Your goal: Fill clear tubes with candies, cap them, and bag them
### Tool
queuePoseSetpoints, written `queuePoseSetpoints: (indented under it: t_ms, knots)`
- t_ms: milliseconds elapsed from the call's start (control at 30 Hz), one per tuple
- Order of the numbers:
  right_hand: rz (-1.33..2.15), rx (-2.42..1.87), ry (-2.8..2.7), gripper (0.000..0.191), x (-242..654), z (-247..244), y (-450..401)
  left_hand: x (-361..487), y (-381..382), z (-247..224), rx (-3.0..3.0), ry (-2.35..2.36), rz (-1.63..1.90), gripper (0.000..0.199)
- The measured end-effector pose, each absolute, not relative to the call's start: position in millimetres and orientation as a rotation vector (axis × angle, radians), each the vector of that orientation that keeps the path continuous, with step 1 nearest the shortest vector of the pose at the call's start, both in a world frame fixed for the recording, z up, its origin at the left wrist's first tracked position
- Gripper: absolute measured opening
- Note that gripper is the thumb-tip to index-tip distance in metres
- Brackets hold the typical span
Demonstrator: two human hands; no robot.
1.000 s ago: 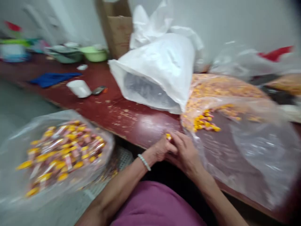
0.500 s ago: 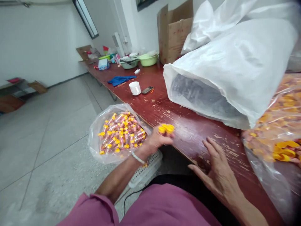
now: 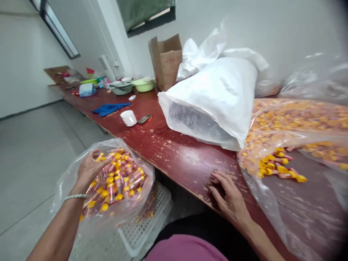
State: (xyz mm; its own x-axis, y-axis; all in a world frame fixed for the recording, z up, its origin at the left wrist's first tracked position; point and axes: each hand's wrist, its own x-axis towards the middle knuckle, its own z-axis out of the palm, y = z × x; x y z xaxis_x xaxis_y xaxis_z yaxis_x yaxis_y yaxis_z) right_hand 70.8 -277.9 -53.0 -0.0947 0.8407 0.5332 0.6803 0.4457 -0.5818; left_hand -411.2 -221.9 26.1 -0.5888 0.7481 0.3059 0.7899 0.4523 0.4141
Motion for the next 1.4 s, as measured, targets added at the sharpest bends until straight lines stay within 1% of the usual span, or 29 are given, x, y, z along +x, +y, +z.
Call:
queuePoseSetpoints:
  t_ms: [67, 133, 200, 300, 367, 467, 533, 667, 767, 900, 1133, 1267, 1333, 1400]
  knots:
    - [0.253, -1.292, -1.821, 0.027, 71, -53, -278, -397, -210, 29, -1.462, -2.585, -0.803, 0.055]
    - [0.281, -1.282, -1.808, 0.024, 72, -52, -278, -368, -193, 33, -1.636, -2.496, -0.899, 0.050]
    - [0.319, -1.280, -1.793, 0.023, 74, -51, -278, -327, -172, 36, -1.881, -2.407, -1.031, 0.046]
    - [0.385, -1.311, -1.752, 0.022, 78, -48, -280, -256, -130, 36, -2.197, -2.287, -1.050, 0.046]
    - [0.415, -1.329, -1.712, 0.021, 80, -45, -281, -213, -96, 33, -2.346, -2.209, -1.024, 0.052]
    - [0.449, -1.321, -1.665, 0.019, 82, -42, -282, -165, -40, 28, -2.357, -2.143, -0.992, 0.072]
    - [0.467, -1.315, -1.637, 0.018, 82, -42, -281, -146, -3, 25, -2.339, -2.102, -0.949, 0.079]
    - [0.474, -1.308, -1.588, 0.017, 82, -42, -279, -128, 54, 20, -2.268, -2.147, -0.940, 0.080]
    - [0.464, -1.298, -1.571, 0.016, 82, -42, -277, -124, 78, 12, -2.257, -2.168, -0.898, 0.078]
    - [0.432, -1.269, -1.588, 0.017, 83, -42, -275, -121, 85, -3, -2.231, -2.092, -0.903, 0.068]
    - [0.411, -1.268, -1.636, 0.019, 85, -52, -272, -118, 74, -14, -2.236, -1.887, -1.081, 0.045]
    - [0.412, -1.265, -1.621, 0.017, 84, -51, -272, -110, 53, -20, -2.274, -1.839, -1.109, 0.025]
    - [0.418, -1.261, -1.603, 0.016, 82, -47, -272, -104, 35, -26, -2.304, -1.807, -1.119, 0.020]
    - [0.429, -1.267, -1.590, 0.016, 81, -44, -274, -99, 16, -30, -2.339, -1.773, -1.131, 0.020]
